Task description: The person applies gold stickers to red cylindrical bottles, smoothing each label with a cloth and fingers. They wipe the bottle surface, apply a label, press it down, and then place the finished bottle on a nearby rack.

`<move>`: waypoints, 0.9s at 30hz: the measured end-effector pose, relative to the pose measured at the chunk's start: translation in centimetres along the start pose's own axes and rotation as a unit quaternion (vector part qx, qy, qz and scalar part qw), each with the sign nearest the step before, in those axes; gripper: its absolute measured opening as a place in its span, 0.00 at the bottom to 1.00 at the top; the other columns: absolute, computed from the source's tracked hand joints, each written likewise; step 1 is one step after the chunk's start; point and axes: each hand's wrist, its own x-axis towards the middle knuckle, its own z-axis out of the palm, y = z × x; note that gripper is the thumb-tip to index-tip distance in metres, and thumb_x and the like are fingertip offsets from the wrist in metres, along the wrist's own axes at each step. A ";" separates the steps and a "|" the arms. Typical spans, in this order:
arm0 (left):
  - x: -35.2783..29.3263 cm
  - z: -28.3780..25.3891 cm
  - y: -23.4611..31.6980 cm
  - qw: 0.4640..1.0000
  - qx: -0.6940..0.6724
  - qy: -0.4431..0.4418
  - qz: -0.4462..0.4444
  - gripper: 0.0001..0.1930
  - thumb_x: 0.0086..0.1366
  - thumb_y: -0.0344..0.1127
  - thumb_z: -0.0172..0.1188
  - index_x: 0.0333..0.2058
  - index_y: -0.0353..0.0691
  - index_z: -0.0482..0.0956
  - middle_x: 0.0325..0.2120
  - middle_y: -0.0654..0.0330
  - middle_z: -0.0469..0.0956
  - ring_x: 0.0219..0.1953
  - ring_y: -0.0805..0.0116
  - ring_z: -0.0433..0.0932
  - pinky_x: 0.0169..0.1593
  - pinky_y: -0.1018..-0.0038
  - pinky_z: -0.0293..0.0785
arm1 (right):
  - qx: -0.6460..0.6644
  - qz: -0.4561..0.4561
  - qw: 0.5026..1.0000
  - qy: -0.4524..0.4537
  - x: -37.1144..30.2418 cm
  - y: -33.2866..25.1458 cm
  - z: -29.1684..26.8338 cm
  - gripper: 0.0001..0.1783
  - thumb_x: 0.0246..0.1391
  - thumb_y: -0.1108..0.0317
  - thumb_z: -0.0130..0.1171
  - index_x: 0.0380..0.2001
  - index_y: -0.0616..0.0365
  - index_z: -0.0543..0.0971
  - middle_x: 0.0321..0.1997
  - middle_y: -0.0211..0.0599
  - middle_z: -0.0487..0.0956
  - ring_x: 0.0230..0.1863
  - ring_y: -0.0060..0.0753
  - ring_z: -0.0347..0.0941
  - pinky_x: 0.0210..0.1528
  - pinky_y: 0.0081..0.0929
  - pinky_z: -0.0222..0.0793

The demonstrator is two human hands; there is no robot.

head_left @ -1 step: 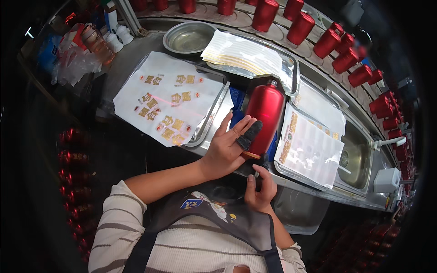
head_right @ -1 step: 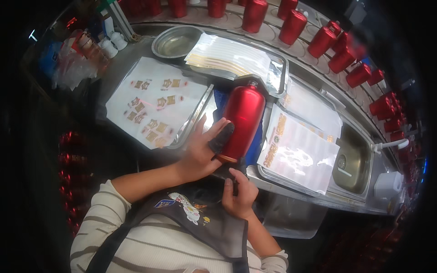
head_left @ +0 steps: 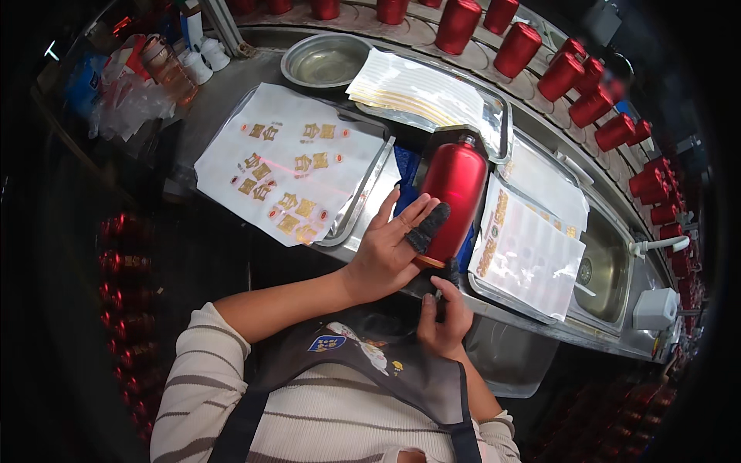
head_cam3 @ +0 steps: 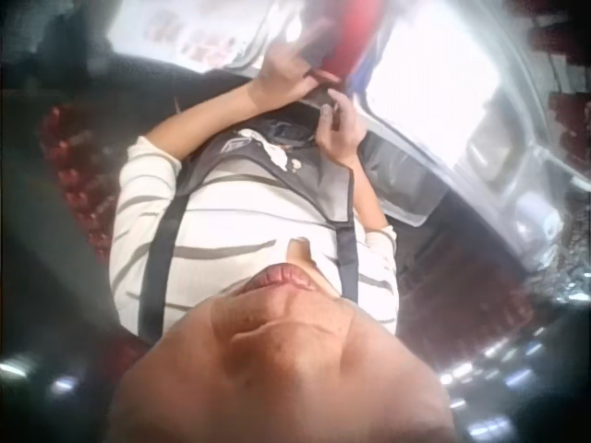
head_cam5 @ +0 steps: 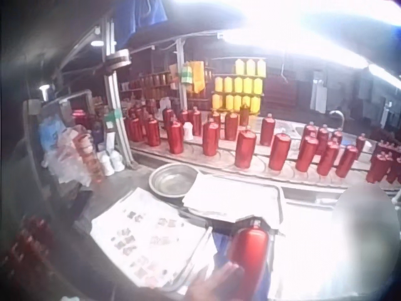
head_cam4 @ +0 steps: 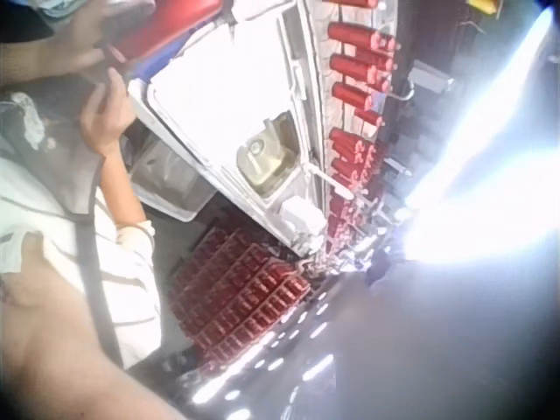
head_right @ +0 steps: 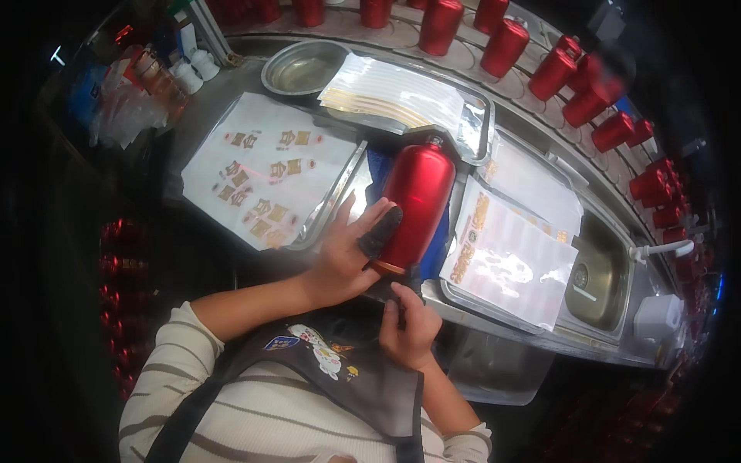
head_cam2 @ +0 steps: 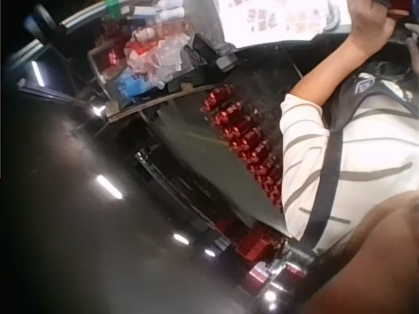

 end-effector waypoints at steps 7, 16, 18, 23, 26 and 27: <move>-0.3 0.4 -0.6 0.999 -0.019 0.030 0.003 0.32 0.53 0.31 0.67 0.59 0.32 0.73 0.64 0.46 0.69 0.69 0.52 0.64 0.71 0.40 0.50 | -0.156 -0.174 0.964 -0.126 4.6 -1.4 -1.6 0.20 0.43 0.79 0.62 0.44 0.56 0.80 0.19 0.31 0.72 0.17 0.35 0.69 0.23 0.33 0.60; -1.5 1.2 -2.0 0.998 -0.058 -0.018 -0.029 0.41 0.50 0.29 0.71 0.63 0.28 0.65 0.64 0.39 0.66 0.67 0.39 0.65 0.70 0.39 0.50 | -0.159 -0.164 0.966 -0.120 4.3 -0.9 -2.0 0.20 0.42 0.79 0.62 0.42 0.54 0.81 0.19 0.29 0.72 0.17 0.33 0.70 0.21 0.33 0.60; -1.7 1.8 -1.8 0.992 -0.109 -0.023 -0.061 0.41 0.52 0.31 0.72 0.64 0.30 0.64 0.64 0.40 0.66 0.67 0.38 0.64 0.71 0.42 0.51 | -0.133 -0.116 0.981 -0.081 2.3 -0.2 -2.4 0.19 0.43 0.81 0.61 0.42 0.55 0.81 0.20 0.32 0.75 0.17 0.36 0.71 0.21 0.35 0.62; -1.6 0.5 -2.0 0.990 -0.117 -0.041 -0.070 0.41 0.55 0.39 0.73 0.65 0.32 0.64 0.64 0.40 0.66 0.67 0.39 0.63 0.73 0.46 0.46 | -0.001 0.118 0.992 -0.040 -0.3 -0.2 -2.1 0.17 0.52 0.78 0.61 0.47 0.59 0.80 0.29 0.44 0.80 0.19 0.37 0.75 0.25 0.28 0.69; -0.2 -3.1 -2.9 0.993 -0.062 -0.086 -0.049 0.35 0.55 0.43 0.75 0.58 0.32 0.72 0.58 0.42 0.72 0.60 0.44 0.71 0.68 0.53 0.59 | 0.037 0.158 0.986 0.044 0.4 -0.6 -3.5 0.13 0.58 0.78 0.59 0.47 0.64 0.80 0.37 0.38 0.83 0.27 0.21 0.76 0.32 0.21 0.70; 0.2 -4.4 -4.3 0.991 -0.067 -0.071 -0.090 0.33 0.54 0.45 0.75 0.54 0.33 0.75 0.54 0.43 0.76 0.54 0.48 0.75 0.62 0.57 0.66 | 0.071 0.142 0.984 0.079 0.8 0.1 -3.5 0.12 0.59 0.79 0.58 0.46 0.65 0.79 0.39 0.37 0.82 0.33 0.20 0.76 0.36 0.19 0.71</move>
